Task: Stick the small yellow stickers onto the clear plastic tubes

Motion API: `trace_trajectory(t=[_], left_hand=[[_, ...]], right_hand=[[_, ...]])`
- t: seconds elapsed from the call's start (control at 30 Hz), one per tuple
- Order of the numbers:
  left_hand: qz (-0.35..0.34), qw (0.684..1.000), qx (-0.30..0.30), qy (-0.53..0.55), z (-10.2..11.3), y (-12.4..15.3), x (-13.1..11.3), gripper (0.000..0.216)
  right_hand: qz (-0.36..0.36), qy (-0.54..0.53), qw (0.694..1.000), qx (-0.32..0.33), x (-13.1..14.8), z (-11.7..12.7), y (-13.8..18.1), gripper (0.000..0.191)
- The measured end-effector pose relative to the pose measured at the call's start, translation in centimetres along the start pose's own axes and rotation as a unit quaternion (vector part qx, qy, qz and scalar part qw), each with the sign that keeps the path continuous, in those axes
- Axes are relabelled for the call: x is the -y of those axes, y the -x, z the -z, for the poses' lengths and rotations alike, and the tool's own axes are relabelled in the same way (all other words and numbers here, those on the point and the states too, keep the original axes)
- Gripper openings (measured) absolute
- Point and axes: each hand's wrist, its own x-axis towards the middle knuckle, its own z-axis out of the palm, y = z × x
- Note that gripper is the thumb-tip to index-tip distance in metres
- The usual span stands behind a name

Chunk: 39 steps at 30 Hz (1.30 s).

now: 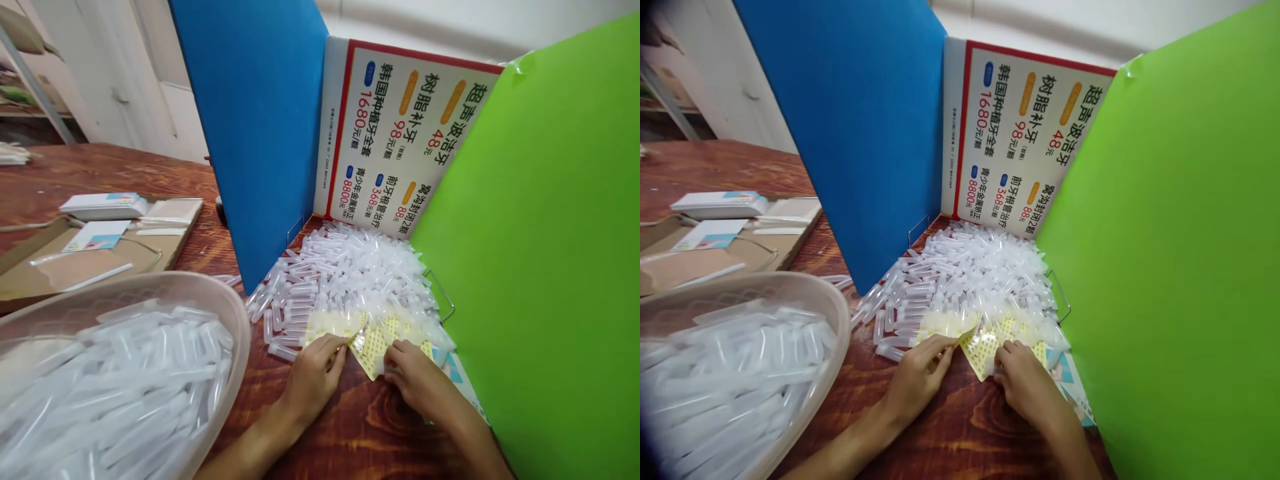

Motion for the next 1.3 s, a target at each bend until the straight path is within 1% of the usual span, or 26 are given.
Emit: trace_trajectory(t=[0.03, 0.07, 0.1, 0.13, 0.17, 0.23, 0.27, 0.3, 0.33, 0.37, 0.4, 0.5, 0.53, 0.57, 0.6, 0.63, 0.73, 0.77, 0.8, 0.87, 0.93, 1.0, 1.13, 1.3], left_hand=[[-0.004, 1.000, -0.011, 0.014, 0.0, 0.1, -0.1, 0.023], [-0.010, 0.999, -0.020, 0.025, -0.1, 0.2, -0.2, 0.023], [-0.019, 0.999, -0.029, 0.032, -0.2, 0.3, -0.2, 0.024], [-0.028, 0.998, -0.036, 0.036, -0.3, 0.4, -0.3, 0.024], [-0.040, 0.998, -0.042, 0.037, -0.5, 0.5, -0.4, 0.025], [-0.065, 0.997, -0.037, 0.031, -0.7, 0.8, -0.5, 0.026], [-0.075, 0.997, -0.027, 0.025, -0.8, 0.9, -0.6, 0.026], [-0.081, 0.996, -0.016, 0.017, -0.9, 0.9, -0.6, 0.026], [-0.084, 0.996, -0.006, 0.008, -0.9, 0.9, -0.7, 0.025], [-0.086, 0.996, 0.000, -0.002, -0.8, 0.9, -0.8, 0.025], [-0.089, 0.996, 0.002, -0.013, -0.8, 0.9, -0.8, 0.025], [-0.113, 0.992, 0.000, -0.048, -0.3, 0.8, -1.0, 0.024], [-0.124, 0.991, 0.003, -0.056, -0.2, 0.8, -1.1, 0.023], [-0.134, 0.989, 0.007, -0.060, -0.1, 0.7, -1.1, 0.022], [-0.141, 0.988, 0.013, -0.060, -0.1, 0.7, -1.2, 0.022], [-0.144, 0.988, 0.018, -0.056, -0.1, 0.7, -1.2, 0.023], [-0.130, 0.991, 0.017, -0.032, -0.1, 0.6, -1.2, 0.025], [-0.120, 0.992, 0.016, -0.023, -0.2, 0.5, -1.1, 0.025], [-0.109, 0.994, 0.017, -0.013, -0.2, 0.5, -1.0, 0.024], [-0.091, 0.996, 0.019, 0.007, -0.2, 0.4, -0.9, 0.021], [-0.076, 0.997, 0.022, 0.024, -0.1, 0.4, -0.9, 0.020], [-0.056, 0.997, 0.029, 0.043, -0.1, 0.3, -1.0, 0.018], [-0.019, 0.996, 0.050, 0.071, -0.1, 0.1, -1.2, 0.012], [-0.011, 0.996, 0.048, 0.072, 0.0, 0.1, -1.2, 0.009]], right_hand=[[-0.004, -0.044, 0.999, -0.019, 0.3, -0.2, -0.1, 0.007], [-0.006, -0.112, 0.993, -0.035, 0.8, -0.4, -0.1, 0.008], [-0.007, -0.202, 0.979, -0.038, 1.3, -0.7, -0.1, 0.011], [-0.009, -0.303, 0.952, -0.026, 1.9, -1.1, 0.0, 0.013], [-0.009, -0.407, 0.913, -0.007, 2.5, -1.7, 0.0, 0.015], [-0.012, -0.574, 0.819, 0.025, 3.4, -3.3, 0.1, 0.024], [-0.019, -0.625, 0.780, 0.020, 3.6, -4.1, 0.1, 0.027], [-0.032, -0.655, 0.755, 0.003, 3.8, -5.0, 0.0, 0.029], [-0.048, -0.668, 0.743, -0.022, 3.9, -5.7, -0.1, 0.030], [-0.065, -0.666, 0.742, -0.042, 3.9, -6.3, -0.2, 0.032], [-0.082, -0.651, 0.752, -0.058, 3.9, -6.6, -0.3, 0.035], [-0.116, -0.563, 0.813, -0.091, 3.6, -6.7, -0.4, 0.044], [-0.122, -0.538, 0.828, -0.096, 3.4, -6.5, -0.3, 0.045], [-0.126, -0.527, 0.835, -0.100, 3.3, -6.4, -0.2, 0.045], [-0.128, -0.532, 0.831, -0.099, 3.2, -6.3, -0.2, 0.044], [-0.129, -0.550, 0.820, -0.095, 3.0, -6.3, -0.1, 0.043], [-0.125, -0.613, 0.776, -0.078, 2.7, -6.5, 0.0, 0.040], [-0.120, -0.623, 0.769, -0.071, 2.7, -6.6, -0.1, 0.039], [-0.113, -0.624, 0.770, -0.066, 2.7, -6.5, -0.1, 0.039], [-0.093, -0.604, 0.790, -0.056, 2.9, -6.2, -0.2, 0.039], [-0.072, -0.563, 0.821, -0.052, 3.2, -5.7, -0.2, 0.038], [-0.057, -0.527, 0.846, -0.058, 3.4, -5.3, -0.2, 0.038], [-0.036, -0.477, 0.873, -0.089, 3.4, -5.2, -0.2, 0.041], [-0.029, -0.405, 0.907, -0.110, 3.3, -5.7, 0.0, 0.036]])
